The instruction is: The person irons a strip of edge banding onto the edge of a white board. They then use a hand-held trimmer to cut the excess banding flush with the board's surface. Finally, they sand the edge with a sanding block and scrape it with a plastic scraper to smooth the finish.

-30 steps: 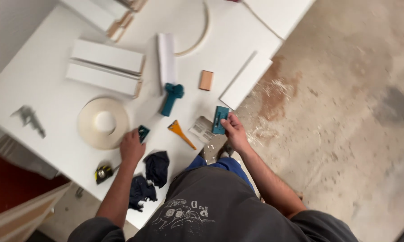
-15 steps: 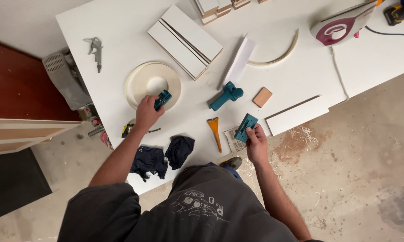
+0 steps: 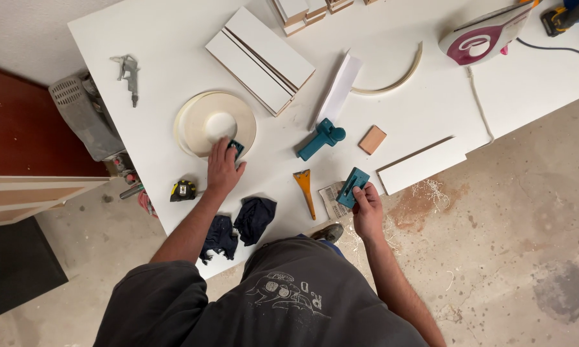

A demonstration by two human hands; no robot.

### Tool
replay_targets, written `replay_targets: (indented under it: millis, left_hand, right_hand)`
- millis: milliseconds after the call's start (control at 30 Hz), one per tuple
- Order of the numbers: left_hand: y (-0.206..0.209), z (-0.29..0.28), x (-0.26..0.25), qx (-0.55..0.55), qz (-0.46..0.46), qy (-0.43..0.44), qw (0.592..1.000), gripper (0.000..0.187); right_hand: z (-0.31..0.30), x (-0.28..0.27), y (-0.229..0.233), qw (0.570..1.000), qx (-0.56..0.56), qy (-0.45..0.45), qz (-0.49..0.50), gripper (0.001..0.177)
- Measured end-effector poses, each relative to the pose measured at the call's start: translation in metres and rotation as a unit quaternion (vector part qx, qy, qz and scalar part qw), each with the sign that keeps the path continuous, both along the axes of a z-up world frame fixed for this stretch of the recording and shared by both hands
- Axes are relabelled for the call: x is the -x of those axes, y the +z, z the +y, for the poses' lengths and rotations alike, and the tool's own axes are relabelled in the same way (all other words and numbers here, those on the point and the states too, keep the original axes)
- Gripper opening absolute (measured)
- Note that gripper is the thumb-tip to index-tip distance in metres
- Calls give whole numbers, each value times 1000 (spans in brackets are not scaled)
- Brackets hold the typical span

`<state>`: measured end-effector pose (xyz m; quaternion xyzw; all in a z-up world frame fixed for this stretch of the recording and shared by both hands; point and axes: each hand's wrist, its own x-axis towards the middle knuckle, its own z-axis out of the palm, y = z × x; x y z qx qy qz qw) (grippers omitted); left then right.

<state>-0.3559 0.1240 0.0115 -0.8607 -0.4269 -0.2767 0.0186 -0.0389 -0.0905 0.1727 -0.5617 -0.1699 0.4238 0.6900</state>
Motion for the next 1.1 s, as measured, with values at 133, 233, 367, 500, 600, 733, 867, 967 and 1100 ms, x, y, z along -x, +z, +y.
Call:
replay_targets:
  millis: [133, 233, 367, 500, 600, 733, 867, 967, 1100]
  left_hand:
    - [21, -3, -12, 5, -26, 42, 999, 76]
    - [3, 1, -8, -7, -39, 111, 993, 76]
    - [-14, -1, 1, 0, 19, 180, 983, 66]
    - [-21, -2, 3, 1, 27, 185, 982, 65]
    - [49, -18, -18, 49, -78, 151, 984, 56]
    - [16, 44, 37, -8, -106, 204, 973, 47]
    - [-20, 126, 132, -76, -86, 383, 917, 42]
    - [-71, 154, 184, -67, -61, 461, 883, 51]
    - [-81, 157, 187, 33, 13, 526, 850, 58]
  right_hand:
    - [1, 0, 7, 1000, -1, 1, 6, 3]
    - [-1, -7, -13, 1000, -3, 0, 10, 3]
    - [8, 0, -16, 999, -9, 33, 14, 2]
    - [30, 30, 20, 995, -31, 88, 34, 2]
    - [36, 31, -31, 990, -35, 129, 38, 2]
    - [37, 39, -41, 983, -24, 177, 29, 5]
    - [37, 46, -37, 979, -6, 198, 45, 3]
    - [40, 51, -47, 976, 6, 212, 39, 2]
    - [39, 51, -61, 976, 10, 214, 29, 2]
